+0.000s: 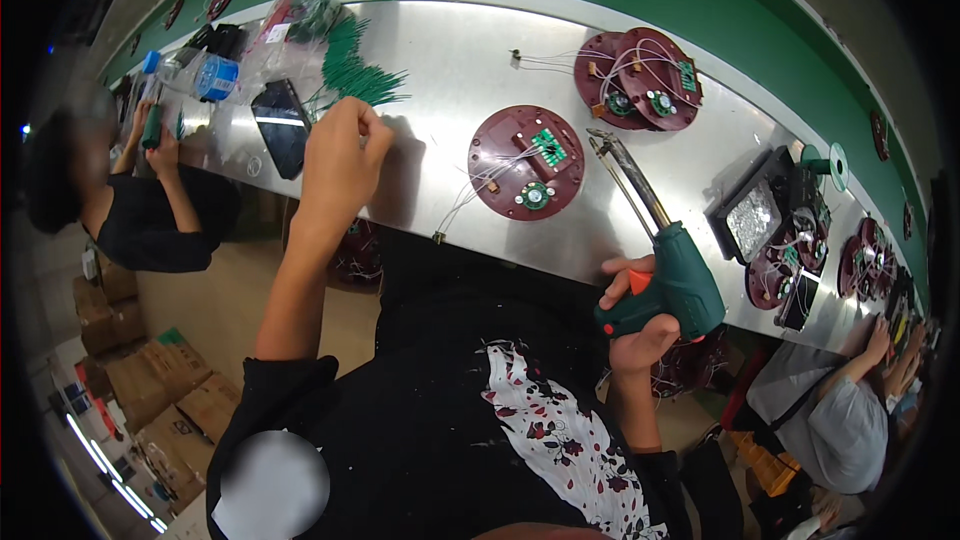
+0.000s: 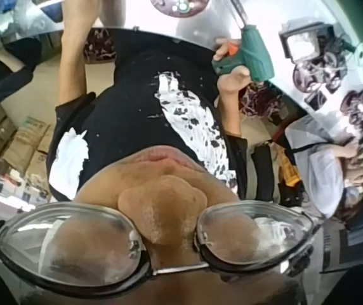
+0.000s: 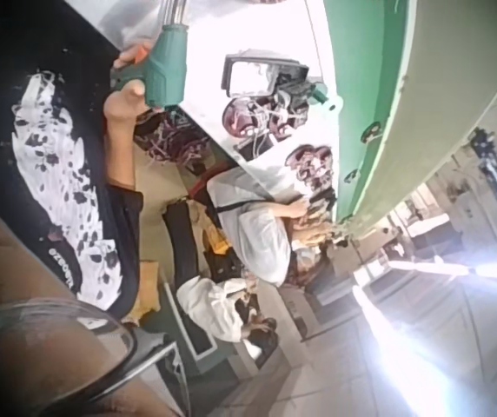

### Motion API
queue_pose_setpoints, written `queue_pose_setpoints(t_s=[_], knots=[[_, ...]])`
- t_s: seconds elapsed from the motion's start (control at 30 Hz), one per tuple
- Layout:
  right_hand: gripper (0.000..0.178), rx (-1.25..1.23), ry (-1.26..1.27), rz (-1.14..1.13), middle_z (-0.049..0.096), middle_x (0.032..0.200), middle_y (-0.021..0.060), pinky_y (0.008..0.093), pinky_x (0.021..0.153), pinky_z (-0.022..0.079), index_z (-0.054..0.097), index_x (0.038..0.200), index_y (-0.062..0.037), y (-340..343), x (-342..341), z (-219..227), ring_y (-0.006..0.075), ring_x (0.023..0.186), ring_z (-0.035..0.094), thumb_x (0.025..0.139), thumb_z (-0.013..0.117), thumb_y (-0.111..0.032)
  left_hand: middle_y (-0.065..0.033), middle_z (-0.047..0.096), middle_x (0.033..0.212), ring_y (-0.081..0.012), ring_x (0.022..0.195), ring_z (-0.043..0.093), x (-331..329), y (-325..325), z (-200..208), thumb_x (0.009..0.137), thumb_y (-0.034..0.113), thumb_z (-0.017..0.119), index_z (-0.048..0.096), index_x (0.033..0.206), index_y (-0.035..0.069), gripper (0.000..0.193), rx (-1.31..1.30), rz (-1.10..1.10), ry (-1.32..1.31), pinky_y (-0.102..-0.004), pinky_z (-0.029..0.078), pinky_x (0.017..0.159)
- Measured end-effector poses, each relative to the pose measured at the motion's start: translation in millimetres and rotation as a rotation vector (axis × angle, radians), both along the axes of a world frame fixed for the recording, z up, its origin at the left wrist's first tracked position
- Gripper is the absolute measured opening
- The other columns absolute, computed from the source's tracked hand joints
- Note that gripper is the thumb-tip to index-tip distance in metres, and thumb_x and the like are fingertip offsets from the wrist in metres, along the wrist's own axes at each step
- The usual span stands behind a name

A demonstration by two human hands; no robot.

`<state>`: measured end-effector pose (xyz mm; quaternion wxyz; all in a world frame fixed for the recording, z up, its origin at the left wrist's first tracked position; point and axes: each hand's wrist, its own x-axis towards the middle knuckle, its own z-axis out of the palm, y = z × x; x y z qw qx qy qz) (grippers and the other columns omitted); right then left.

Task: Soldering components onto circular red circuit boards at an assembly line workstation.

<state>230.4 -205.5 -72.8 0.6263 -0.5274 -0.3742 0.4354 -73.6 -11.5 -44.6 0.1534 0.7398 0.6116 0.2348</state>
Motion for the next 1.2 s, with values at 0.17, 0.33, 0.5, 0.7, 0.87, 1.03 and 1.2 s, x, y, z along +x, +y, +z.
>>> queue_pose_setpoints(t_s=[0.17,0.33,0.5,0.7,0.87,1.03,1.2], knots=[[0.095,0.037,-0.119,-0.099,0.066,0.112,0.0217,0.0256,0.061,0.049,0.054,0.127,0.0075,-5.4,0.7,-8.2,0.0136,0.071,0.060,0.092,0.046,-0.081,-0.0138,0.067,0.079,-0.0264,0.076,0.068,59.2,-7.8,14.6,0.092,0.005,0.067,0.063,0.092,-0.002,0.008,0.015,-0.210,-0.326,-0.0356,0.053,0.071],[0.091,0.045,-0.097,-0.118,0.067,0.111,0.0208,0.0281,0.063,0.051,0.057,0.125,0.0073,-11.6,4.0,-12.0,0.0146,0.073,0.062,0.092,0.050,-0.077,-0.0128,0.071,0.085,-0.0219,0.076,0.069,92.3,4.4,3.0,0.093,0.005,0.069,0.066,0.103,-0.003,0.013,0.063,-0.435,-0.434,-0.0314,0.055,0.074],[0.081,0.102,0.004,-0.033,0.066,0.105,0.0142,0.0423,0.086,0.057,0.057,0.128,0.0070,-8.8,-4.0,-11.5,0.0152,0.075,0.063,0.097,0.053,-0.068,-0.0078,0.070,0.085,-0.0148,0.081,0.066,107.0,8.5,0.7,0.093,0.005,0.071,0.067,0.105,-0.004,0.017,-0.193,-0.444,-0.425,-0.0271,0.052,0.076],[0.080,0.064,0.062,-0.046,0.059,0.088,0.0094,0.0613,0.104,0.050,0.053,0.125,0.0059,3.3,-25.8,-7.2,0.0164,0.073,0.060,0.100,0.044,-0.069,-0.0093,0.071,0.085,-0.0157,0.077,0.066,118.4,-27.3,-0.2,0.093,0.005,0.072,0.067,0.106,-0.004,0.017,-0.148,-0.362,-0.402,-0.0283,0.053,0.075],[0.082,0.070,0.099,-0.088,0.060,0.089,0.0099,0.0593,0.102,0.051,0.052,0.127,0.0056,11.3,-27.6,-5.7,0.0161,0.073,0.060,0.099,0.042,-0.071,-0.0119,0.068,0.080,-0.0259,0.072,0.065,118.2,-49.1,-4.9,0.091,0.007,0.071,0.066,0.102,-0.001,0.014,-0.065,-0.365,-0.364,-0.0366,0.051,0.069],[0.090,0.037,-0.016,-0.142,0.064,0.092,0.0111,0.0398,0.085,0.057,0.054,0.127,0.0055,3.8,-15.0,-4.6,0.0155,0.074,0.061,0.094,0.044,-0.078,-0.0103,0.067,0.080,-0.0273,0.076,0.063,116.6,-42.1,5.9,0.091,0.008,0.070,0.065,0.099,0.001,0.011,-0.167,-0.423,-0.308,-0.0388,0.048,0.076],[0.092,0.036,-0.158,-0.137,0.067,0.106,0.0132,0.0276,0.067,0.053,0.056,0.132,0.0059,-24.3,10.3,-20.1,0.0147,0.080,0.064,0.090,0.055,-0.076,-0.0082,0.064,0.082,-0.0276,0.082,0.060,125.9,-36.0,7.1,0.092,0.007,0.069,0.062,0.095,0.004,0.008,0.025,-0.565,-0.183,-0.0398,0.043,0.089]])
